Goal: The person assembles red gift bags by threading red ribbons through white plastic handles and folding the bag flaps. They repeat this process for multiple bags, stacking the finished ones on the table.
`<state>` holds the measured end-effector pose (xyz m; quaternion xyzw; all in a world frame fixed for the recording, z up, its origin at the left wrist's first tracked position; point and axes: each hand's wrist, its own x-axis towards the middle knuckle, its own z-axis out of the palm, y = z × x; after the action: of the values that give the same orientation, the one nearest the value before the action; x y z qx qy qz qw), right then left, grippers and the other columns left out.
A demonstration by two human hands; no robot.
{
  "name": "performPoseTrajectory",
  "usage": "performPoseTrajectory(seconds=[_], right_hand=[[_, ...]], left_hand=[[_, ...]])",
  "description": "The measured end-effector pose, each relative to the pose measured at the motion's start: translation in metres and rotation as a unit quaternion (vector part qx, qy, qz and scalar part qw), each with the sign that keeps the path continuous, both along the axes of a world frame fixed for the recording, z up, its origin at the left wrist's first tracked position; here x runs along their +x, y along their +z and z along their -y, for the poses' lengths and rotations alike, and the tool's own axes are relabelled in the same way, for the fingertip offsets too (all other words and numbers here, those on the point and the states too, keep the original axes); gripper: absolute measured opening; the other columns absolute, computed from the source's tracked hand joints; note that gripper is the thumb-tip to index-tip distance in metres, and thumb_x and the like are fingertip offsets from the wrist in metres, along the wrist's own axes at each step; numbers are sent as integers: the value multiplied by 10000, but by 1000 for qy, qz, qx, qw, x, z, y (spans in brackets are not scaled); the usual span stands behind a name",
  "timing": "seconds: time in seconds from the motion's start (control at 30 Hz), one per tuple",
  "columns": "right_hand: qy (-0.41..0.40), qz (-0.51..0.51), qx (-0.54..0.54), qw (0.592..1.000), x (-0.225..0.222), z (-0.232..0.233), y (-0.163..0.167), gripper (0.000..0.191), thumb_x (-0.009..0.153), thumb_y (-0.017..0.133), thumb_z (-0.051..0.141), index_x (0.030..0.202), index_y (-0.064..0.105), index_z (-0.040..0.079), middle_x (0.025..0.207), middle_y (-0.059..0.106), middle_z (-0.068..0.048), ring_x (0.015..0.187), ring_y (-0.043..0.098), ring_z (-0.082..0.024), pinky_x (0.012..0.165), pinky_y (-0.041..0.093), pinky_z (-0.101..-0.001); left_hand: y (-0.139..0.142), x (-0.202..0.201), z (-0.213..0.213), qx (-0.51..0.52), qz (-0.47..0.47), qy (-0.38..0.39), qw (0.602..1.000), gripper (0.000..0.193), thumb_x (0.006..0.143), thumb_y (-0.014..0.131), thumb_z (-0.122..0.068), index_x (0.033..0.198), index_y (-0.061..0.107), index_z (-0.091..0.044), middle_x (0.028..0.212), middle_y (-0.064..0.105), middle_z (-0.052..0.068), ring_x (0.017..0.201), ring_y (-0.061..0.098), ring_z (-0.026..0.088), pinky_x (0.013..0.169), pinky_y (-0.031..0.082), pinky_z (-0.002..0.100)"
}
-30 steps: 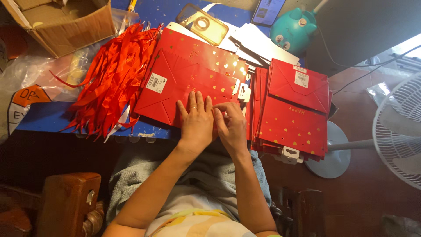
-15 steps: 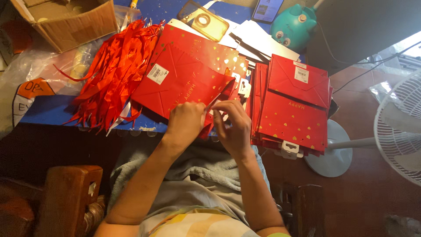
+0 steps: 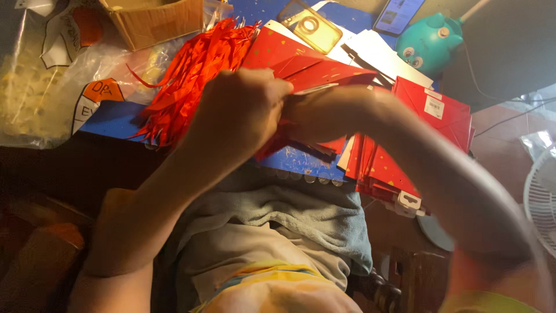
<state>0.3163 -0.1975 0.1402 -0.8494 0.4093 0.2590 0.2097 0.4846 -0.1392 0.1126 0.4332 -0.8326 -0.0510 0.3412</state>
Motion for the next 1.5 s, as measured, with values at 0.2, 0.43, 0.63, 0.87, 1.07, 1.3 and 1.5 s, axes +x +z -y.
performPoseTrajectory(seconds=[0.2, 0.43, 0.63, 0.87, 1.07, 1.3, 1.5], right_hand=[[-72, 118, 63, 988, 10, 42, -11, 216, 992, 551, 152, 1130, 658, 24, 1056, 668, -139, 992, 647, -301, 862, 518, -427], [-111, 104, 81, 985, 15, 43, -47, 257, 1021, 516, 172, 1199, 626, 22, 1131, 653, -136, 1052, 625, -273, 915, 502, -416], [-66, -27, 72, 995, 21, 44, -91, 294, 1045, 486, 190, 1258, 598, 21, 1195, 640, -133, 1104, 606, -250, 960, 488, -406], [-414, 517, 378, 647, 20, 58, -123, 337, 1074, 450, 210, 1327, 566, 20, 1270, 624, -130, 1165, 585, -222, 1013, 472, -395], [-445, 738, 450, 235, 19, 37, -151, 374, 1098, 420, 227, 1386, 538, 19, 1334, 611, -127, 1217, 566, -198, 1059, 459, -385], [-377, 787, 415, 258, 7, 64, -175, 380, 1131, 422, 227, 1428, 525, 14, 1363, 617, -119, 1252, 564, -184, 1095, 460, -368], [-342, 749, 351, 446, -6, 84, -175, 341, 1083, 482, 202, 1388, 540, 59, 1313, 623, -106, 1227, 593, -205, 1033, 480, -377]], left_hand=[[6, 8, 24, -22, -73, -47, 996, 147, 886, 763, -101, 1022, 790, -55, 844, 721, 166, 775, 711, 360, 726, 561, 449], [12, 33, 36, -161, -48, 17, 986, 273, 867, 659, 68, 1070, 795, -54, 919, 720, 165, 807, 706, 359, 744, 563, 431], [19, 46, 29, -244, -5, 111, 963, 293, 800, 659, 77, 1032, 771, -63, 964, 716, 113, 802, 692, 336, 697, 535, 422], [17, 24, 14, -201, -7, 82, 976, 172, 867, 773, -30, 1027, 785, -91, 859, 675, 89, 717, 675, 323, 628, 523, 422], [11, 25, 12, -189, 7, 89, 978, 234, 897, 727, 37, 1087, 770, -94, 904, 673, 79, 796, 685, 315, 684, 529, 411], [8, 23, 10, -187, 24, 90, 978, 284, 875, 720, 59, 1110, 766, -95, 931, 665, 81, 795, 685, 316, 679, 525, 417], [6, 18, 14, -192, 32, 104, 975, 275, 840, 737, 28, 1080, 772, -103, 899, 667, 71, 740, 676, 308, 630, 517, 410]])
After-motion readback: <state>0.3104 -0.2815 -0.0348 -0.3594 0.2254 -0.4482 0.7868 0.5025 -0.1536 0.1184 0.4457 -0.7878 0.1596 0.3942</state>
